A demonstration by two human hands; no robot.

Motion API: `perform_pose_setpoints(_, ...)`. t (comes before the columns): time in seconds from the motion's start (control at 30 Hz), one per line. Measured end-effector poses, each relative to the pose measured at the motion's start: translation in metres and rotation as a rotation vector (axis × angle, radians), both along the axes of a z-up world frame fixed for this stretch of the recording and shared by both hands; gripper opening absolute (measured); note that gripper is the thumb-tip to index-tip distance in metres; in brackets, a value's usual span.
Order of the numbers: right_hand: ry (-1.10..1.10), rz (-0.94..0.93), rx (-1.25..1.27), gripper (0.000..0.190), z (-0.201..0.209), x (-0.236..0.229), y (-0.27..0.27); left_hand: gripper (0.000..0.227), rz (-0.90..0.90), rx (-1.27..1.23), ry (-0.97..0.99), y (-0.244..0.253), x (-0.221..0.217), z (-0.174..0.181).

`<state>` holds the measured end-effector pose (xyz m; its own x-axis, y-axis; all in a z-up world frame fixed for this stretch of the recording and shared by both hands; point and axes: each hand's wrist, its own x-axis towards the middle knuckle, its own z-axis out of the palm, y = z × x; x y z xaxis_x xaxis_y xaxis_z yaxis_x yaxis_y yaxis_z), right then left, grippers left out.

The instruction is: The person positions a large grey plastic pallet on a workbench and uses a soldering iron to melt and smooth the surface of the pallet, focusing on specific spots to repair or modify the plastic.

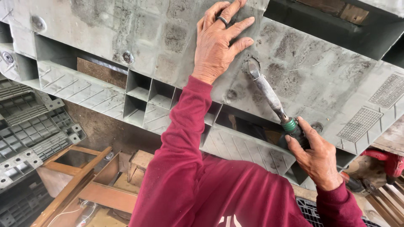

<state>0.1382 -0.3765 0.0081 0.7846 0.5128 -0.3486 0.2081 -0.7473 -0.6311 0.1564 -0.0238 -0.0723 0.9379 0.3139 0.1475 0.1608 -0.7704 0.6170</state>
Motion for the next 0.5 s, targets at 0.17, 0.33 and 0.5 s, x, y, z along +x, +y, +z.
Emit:
perform_pose_setpoints(0.17, 0.378, -0.185, -0.015, 0.057, -0.003, -0.008, 0.003, 0.042, -0.001, 0.009, -0.008, 0.001, 0.000, 0.000)
perform_pose_setpoints(0.33, 0.845, -0.429, 0.219, 0.052, -0.003, -0.030, 0.013, 0.042, 0.001, 0.005, 0.017, -0.001, 0.003, 0.003)
perform_pose_setpoints(0.5, 0.990, -0.621, 0.424, 0.052, -0.003, -0.072, 0.046, 0.042, 0.004, 0.020, 0.004, 0.000, 0.004, 0.001)
